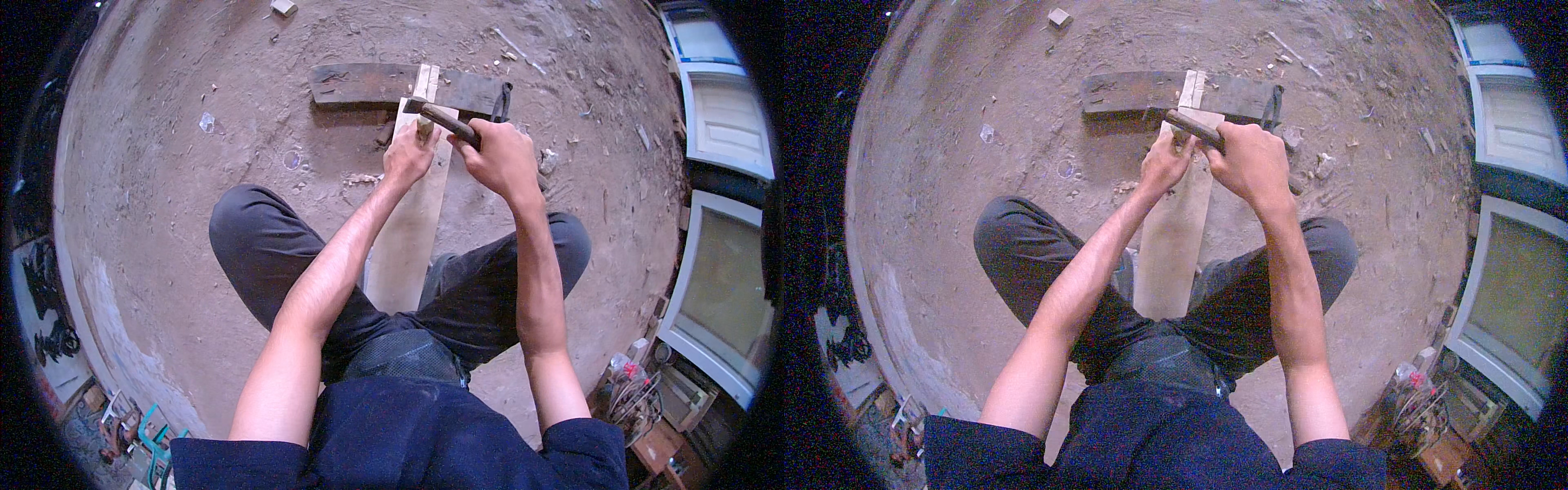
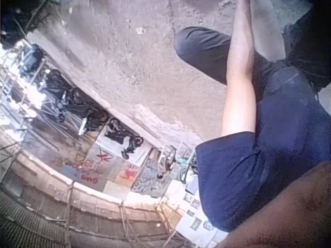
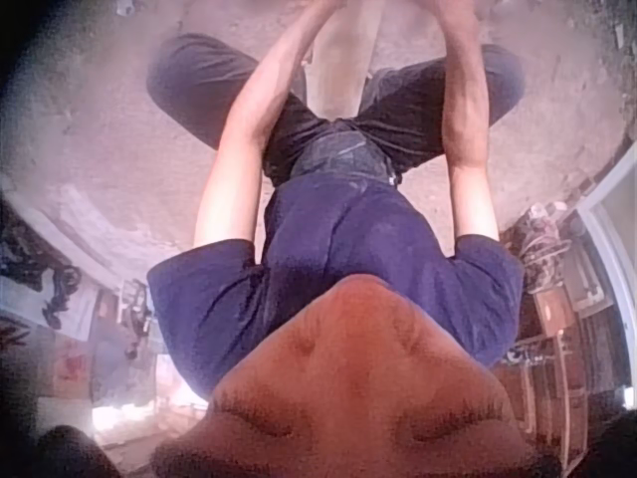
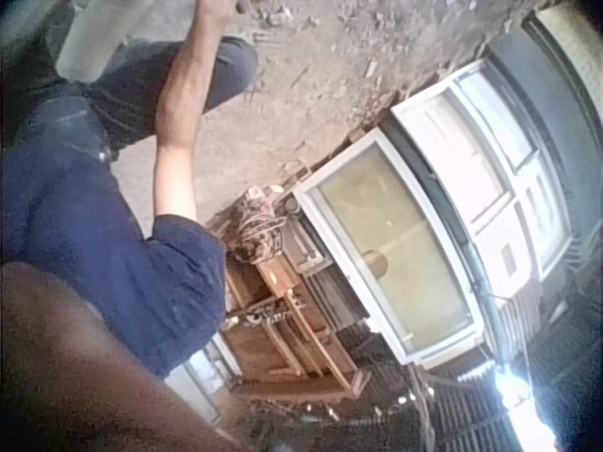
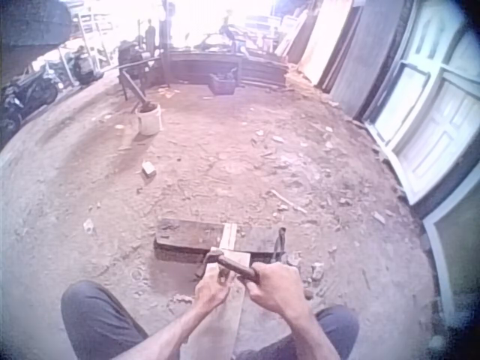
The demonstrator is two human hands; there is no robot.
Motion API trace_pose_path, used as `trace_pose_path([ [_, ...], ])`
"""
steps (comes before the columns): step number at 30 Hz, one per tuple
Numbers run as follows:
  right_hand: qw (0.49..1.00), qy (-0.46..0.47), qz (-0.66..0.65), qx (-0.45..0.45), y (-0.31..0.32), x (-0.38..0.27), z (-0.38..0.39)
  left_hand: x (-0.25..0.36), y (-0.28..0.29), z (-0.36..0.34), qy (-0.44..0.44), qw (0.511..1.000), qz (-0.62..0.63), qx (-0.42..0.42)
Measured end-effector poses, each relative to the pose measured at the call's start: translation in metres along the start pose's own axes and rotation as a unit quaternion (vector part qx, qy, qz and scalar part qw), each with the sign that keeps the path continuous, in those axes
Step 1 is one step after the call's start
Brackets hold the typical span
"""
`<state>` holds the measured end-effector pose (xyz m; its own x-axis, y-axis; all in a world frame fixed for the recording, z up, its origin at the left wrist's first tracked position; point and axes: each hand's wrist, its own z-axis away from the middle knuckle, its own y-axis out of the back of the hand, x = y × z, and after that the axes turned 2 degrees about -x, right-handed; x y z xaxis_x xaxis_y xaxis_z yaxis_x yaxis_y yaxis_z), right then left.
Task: The person carves a rectangular hole into a wooden board by striking a chisel with a hammer to remove wood.
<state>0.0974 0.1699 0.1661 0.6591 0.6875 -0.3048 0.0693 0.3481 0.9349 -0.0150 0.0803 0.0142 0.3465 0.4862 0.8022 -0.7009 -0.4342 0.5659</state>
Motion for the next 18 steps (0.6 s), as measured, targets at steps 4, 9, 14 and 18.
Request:
trace_pose_path([
  [4,1.0,0.011,-0.011,0.003,0.0,0.0,-0.001,-0.002,-0.001,-0.001,0.002,1.0,-0.02,-0.007],
  [9,1.0,0.013,0.006,-0.006,-0.012,0.006,-0.004,-0.008,-0.004,0.0,-0.036,0.999,-0.002,0.007],
  [14,1.0,0.023,-0.012,-0.002,-0.002,-0.003,-0.002,-0.011,0.0,-0.003,0.013,1.0,0.016,-0.019],
  [18,0.999,0.018,-0.043,-0.007,-0.002,-0.004,-0.001,-0.01,-0.004,-0.003,0.014,1.0,-0.018,-0.018],
])
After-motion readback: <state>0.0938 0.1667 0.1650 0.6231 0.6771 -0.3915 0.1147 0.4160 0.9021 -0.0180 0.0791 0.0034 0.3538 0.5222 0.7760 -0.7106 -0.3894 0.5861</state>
